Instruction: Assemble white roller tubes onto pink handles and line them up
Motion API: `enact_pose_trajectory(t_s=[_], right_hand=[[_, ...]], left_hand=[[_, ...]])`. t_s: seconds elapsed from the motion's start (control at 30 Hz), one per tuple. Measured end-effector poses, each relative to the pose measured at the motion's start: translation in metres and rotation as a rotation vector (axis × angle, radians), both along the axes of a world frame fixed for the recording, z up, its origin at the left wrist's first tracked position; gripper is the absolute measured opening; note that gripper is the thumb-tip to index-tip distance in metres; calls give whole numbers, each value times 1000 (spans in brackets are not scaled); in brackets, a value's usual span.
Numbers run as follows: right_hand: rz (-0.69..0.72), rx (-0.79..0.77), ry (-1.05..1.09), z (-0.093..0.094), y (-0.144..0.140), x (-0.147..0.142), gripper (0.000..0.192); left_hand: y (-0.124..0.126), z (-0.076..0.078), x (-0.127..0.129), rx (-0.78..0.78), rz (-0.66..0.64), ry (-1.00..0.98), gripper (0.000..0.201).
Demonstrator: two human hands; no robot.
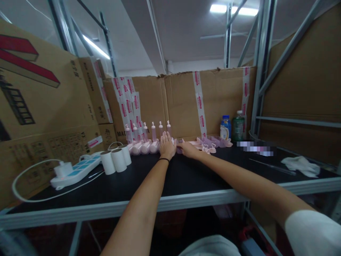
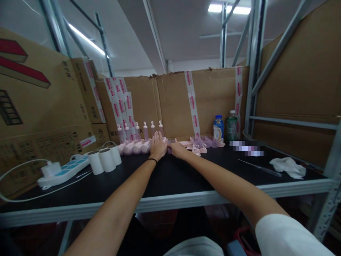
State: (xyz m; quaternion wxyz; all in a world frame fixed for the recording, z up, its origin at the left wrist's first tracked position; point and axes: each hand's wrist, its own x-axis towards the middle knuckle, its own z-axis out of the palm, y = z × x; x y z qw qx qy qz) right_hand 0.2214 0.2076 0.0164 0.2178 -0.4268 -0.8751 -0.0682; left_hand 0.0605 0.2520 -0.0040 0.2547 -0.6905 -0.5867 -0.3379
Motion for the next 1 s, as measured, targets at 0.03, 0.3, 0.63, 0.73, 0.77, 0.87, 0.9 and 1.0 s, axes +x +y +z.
enact_pose_trajectory(t_s=[0.03,0.3,0.63,0.73,0.77,0.87,0.9,1.0], right_hand=[[2,-1,-2,0,-3,1,35],[41,-14,1,0,-26,6,30],[182,-49,69,0,-107,39,26],[232,-72,111,0,-145,59,26],[246,-80,118,0,-156,65,26],[241,-108,126,-1,-181,82,28],[235,-115,128,-1,-186,86,29],[229,-125,142,-2,-193,93,32]], left_hand=[[0,0,0,2,-4,-10,75],[2,-1,-2,12,-27,-50,73],[1,-6,-3,29,-51,-70,75],[-1,-7,-3,32,-61,-79,75],[-1,-7,-3,33,-65,-82,75],[-5,-6,-3,38,-77,-93,75],[-7,-5,-3,42,-80,-97,75],[-15,1,0,67,-92,-91,75]])
